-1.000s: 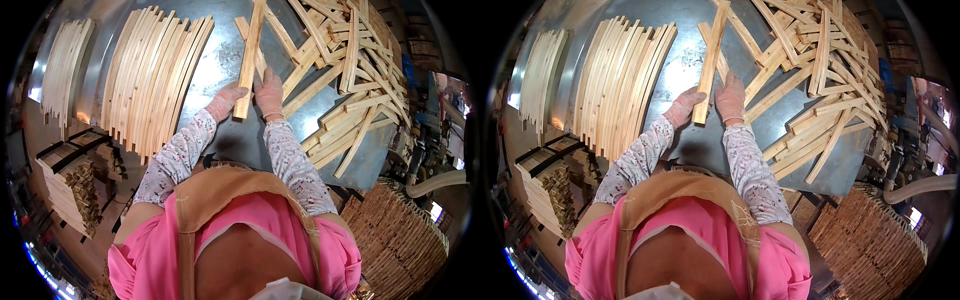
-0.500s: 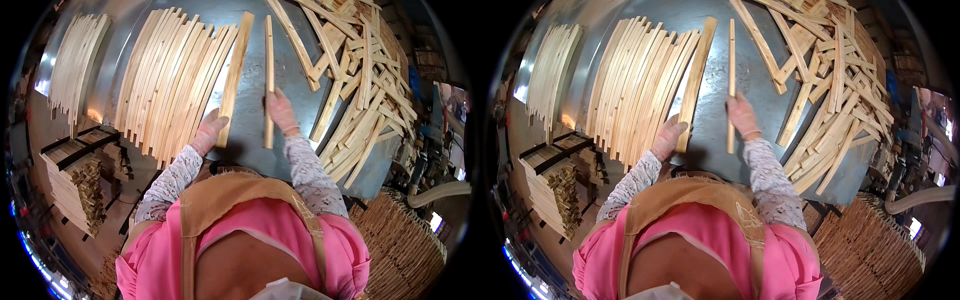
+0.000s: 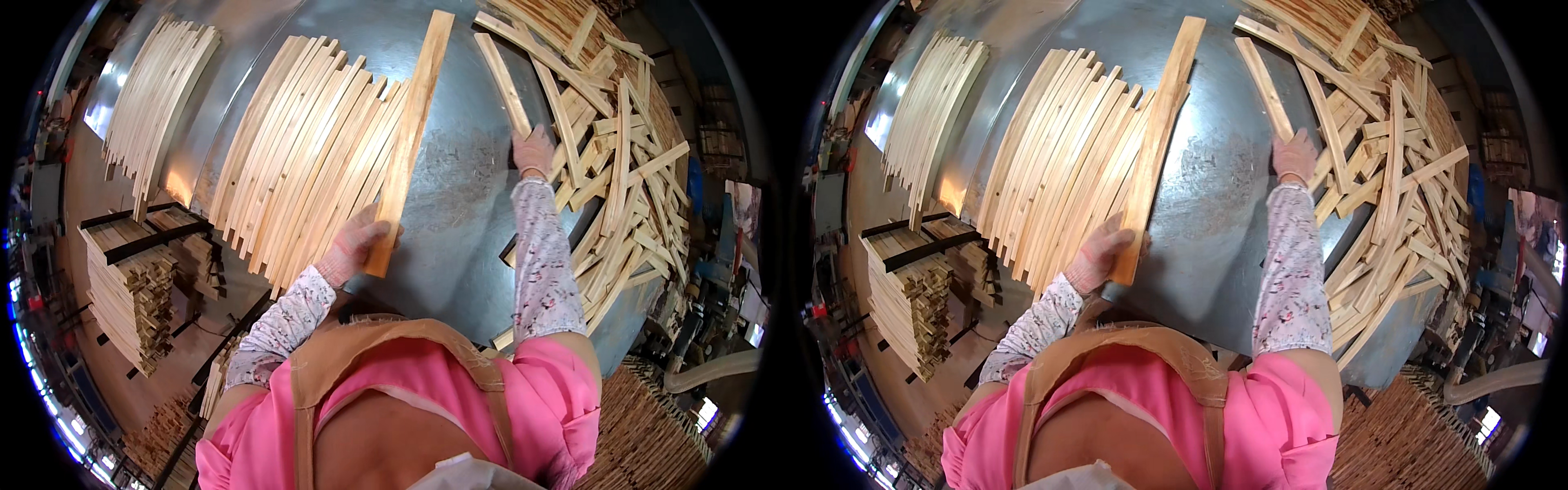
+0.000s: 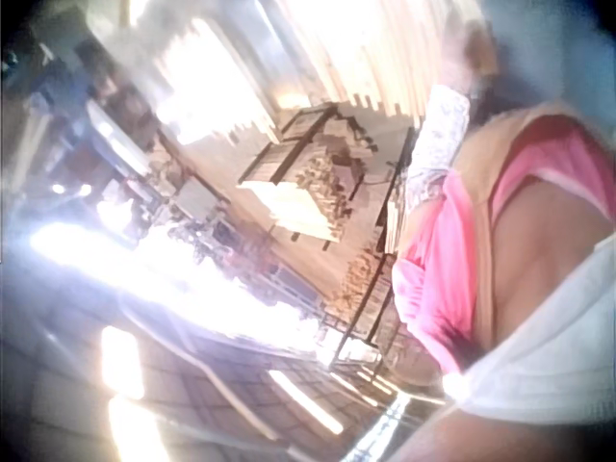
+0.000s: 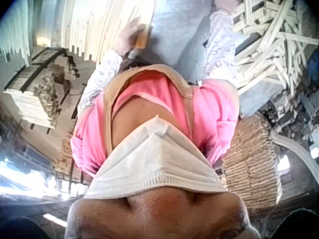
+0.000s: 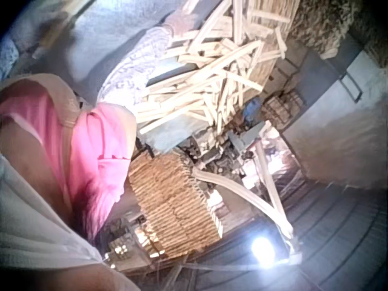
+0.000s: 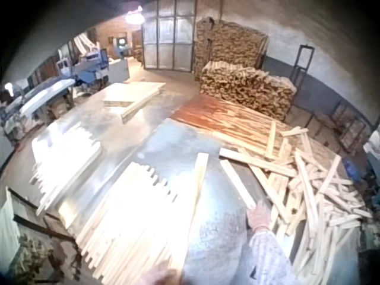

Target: The person repeatedly picks up thin wooden strips from a pile on a metal table and arranges them into a neat stack. The person handles the wood by hand, aligning the strips and occasionally adjusting the stack to ensure it remains organized.

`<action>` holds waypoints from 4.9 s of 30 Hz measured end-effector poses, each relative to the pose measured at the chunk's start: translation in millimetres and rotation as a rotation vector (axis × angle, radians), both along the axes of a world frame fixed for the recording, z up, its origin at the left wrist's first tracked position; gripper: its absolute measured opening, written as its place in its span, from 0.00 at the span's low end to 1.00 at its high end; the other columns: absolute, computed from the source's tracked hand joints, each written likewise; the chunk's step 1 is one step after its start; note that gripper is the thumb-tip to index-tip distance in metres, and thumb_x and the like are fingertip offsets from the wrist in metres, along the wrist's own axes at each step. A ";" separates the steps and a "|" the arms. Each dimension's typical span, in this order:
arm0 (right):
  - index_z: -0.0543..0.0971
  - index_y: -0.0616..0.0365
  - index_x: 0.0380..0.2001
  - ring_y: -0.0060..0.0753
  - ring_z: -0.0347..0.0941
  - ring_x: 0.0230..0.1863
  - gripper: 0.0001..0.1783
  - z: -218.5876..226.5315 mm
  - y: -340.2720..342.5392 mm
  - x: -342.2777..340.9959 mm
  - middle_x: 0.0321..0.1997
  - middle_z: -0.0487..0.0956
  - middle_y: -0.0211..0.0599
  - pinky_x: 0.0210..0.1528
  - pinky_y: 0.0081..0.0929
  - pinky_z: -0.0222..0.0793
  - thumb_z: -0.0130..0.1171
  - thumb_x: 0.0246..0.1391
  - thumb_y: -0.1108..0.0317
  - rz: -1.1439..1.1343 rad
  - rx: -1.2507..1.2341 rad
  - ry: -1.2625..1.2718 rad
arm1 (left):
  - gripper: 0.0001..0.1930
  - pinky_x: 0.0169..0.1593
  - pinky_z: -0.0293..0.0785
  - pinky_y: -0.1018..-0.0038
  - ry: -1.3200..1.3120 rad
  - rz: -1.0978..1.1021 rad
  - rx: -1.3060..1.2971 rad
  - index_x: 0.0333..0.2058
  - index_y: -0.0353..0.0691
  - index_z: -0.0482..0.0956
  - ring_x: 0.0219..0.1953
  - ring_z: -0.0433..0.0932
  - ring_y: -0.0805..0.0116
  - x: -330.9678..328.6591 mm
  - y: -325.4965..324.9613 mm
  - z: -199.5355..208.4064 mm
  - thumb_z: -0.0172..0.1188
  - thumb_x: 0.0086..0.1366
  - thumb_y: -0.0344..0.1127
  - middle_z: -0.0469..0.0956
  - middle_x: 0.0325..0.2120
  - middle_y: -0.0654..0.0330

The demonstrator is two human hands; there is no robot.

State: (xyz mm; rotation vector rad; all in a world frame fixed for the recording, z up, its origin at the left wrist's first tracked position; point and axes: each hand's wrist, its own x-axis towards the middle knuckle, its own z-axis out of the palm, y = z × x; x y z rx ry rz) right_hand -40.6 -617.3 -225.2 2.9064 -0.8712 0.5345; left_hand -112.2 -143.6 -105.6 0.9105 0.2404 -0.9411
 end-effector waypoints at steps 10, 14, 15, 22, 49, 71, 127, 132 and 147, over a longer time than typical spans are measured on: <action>0.76 0.53 0.62 0.63 0.83 0.50 0.24 19.2 322.6 -125.4 0.49 0.87 0.52 0.54 0.52 0.80 0.57 0.68 0.54 0.772 1.007 -0.044 | 0.29 0.50 0.81 0.70 -0.243 0.017 0.147 0.65 0.34 0.75 0.42 0.82 0.70 18.9 -11.1 -9.6 0.65 0.72 0.45 0.85 0.43 0.60; 0.74 0.52 0.67 0.47 0.84 0.52 0.27 6.7 281.0 -124.2 0.54 0.84 0.51 0.55 0.38 0.80 0.57 0.70 0.54 0.414 1.533 0.214 | 0.29 0.57 0.79 0.70 -0.424 -0.085 0.329 0.69 0.31 0.72 0.52 0.81 0.69 25.1 -42.4 -19.1 0.58 0.75 0.42 0.82 0.53 0.56; 0.75 0.53 0.65 0.42 0.83 0.51 0.25 32.3 263.4 -123.1 0.52 0.83 0.49 0.52 0.35 0.80 0.57 0.71 0.55 0.229 1.904 0.096 | 0.30 0.60 0.77 0.70 -0.383 -0.080 0.239 0.69 0.31 0.71 0.54 0.80 0.67 21.1 -57.4 -16.9 0.60 0.75 0.42 0.81 0.55 0.55; 0.78 0.63 0.60 0.57 0.82 0.51 0.22 114.6 87.0 -114.7 0.50 0.82 0.59 0.49 0.51 0.81 0.54 0.66 0.65 0.310 0.175 0.262 | 0.43 0.78 0.58 0.61 -1.022 -0.471 0.330 0.78 0.37 0.58 0.76 0.64 0.44 27.5 -217.9 -44.8 0.55 0.75 0.61 0.65 0.74 0.41; 0.70 0.61 0.74 0.40 0.86 0.48 0.43 138.8 -212.2 -126.4 0.57 0.85 0.54 0.50 0.34 0.83 0.71 0.57 0.62 -0.182 1.309 -0.252 | 0.28 0.54 0.83 0.54 -1.713 -1.355 1.338 0.54 0.45 0.80 0.52 0.86 0.46 351.3 -397.2 68.5 0.76 0.56 0.45 0.88 0.48 0.49; 0.77 0.65 0.50 0.46 0.83 0.38 0.21 61.4 184.2 -192.7 0.46 0.85 0.52 0.45 0.42 0.81 0.48 0.75 0.56 0.162 1.625 0.007 | 0.32 0.58 0.86 0.60 -0.117 -0.195 -0.014 0.63 0.28 0.70 0.49 0.86 0.54 -19.0 -93.0 -47.2 0.70 0.64 0.36 0.83 0.48 0.47; 0.66 0.55 0.76 0.56 0.81 0.63 0.47 166.3 -168.2 -310.1 0.58 0.85 0.60 0.62 0.47 0.78 0.69 0.56 0.54 -0.328 0.543 0.383 | 0.25 0.45 0.83 0.73 -0.233 -0.202 0.279 0.61 0.33 0.78 0.38 0.83 0.71 -81.5 -225.0 -71.6 0.68 0.73 0.43 0.85 0.42 0.60; 0.64 0.64 0.76 0.46 0.82 0.62 0.50 231.0 -106.6 -391.6 0.64 0.82 0.54 0.59 0.35 0.80 0.72 0.53 0.62 -0.074 1.016 0.260 | 0.25 0.50 0.79 0.74 -0.392 -0.137 0.455 0.64 0.30 0.74 0.44 0.80 0.72 -88.5 -181.0 -64.0 0.64 0.72 0.32 0.83 0.47 0.59; 0.63 0.63 0.68 0.32 0.80 0.29 0.37 41.0 292.9 -251.6 0.37 0.84 0.41 0.37 0.30 0.82 0.65 0.57 0.77 -0.127 2.017 0.070 | 0.36 0.72 0.67 0.68 -0.588 0.104 0.902 0.75 0.30 0.64 0.70 0.74 0.53 -18.0 123.2 -2.5 0.62 0.75 0.43 0.74 0.69 0.40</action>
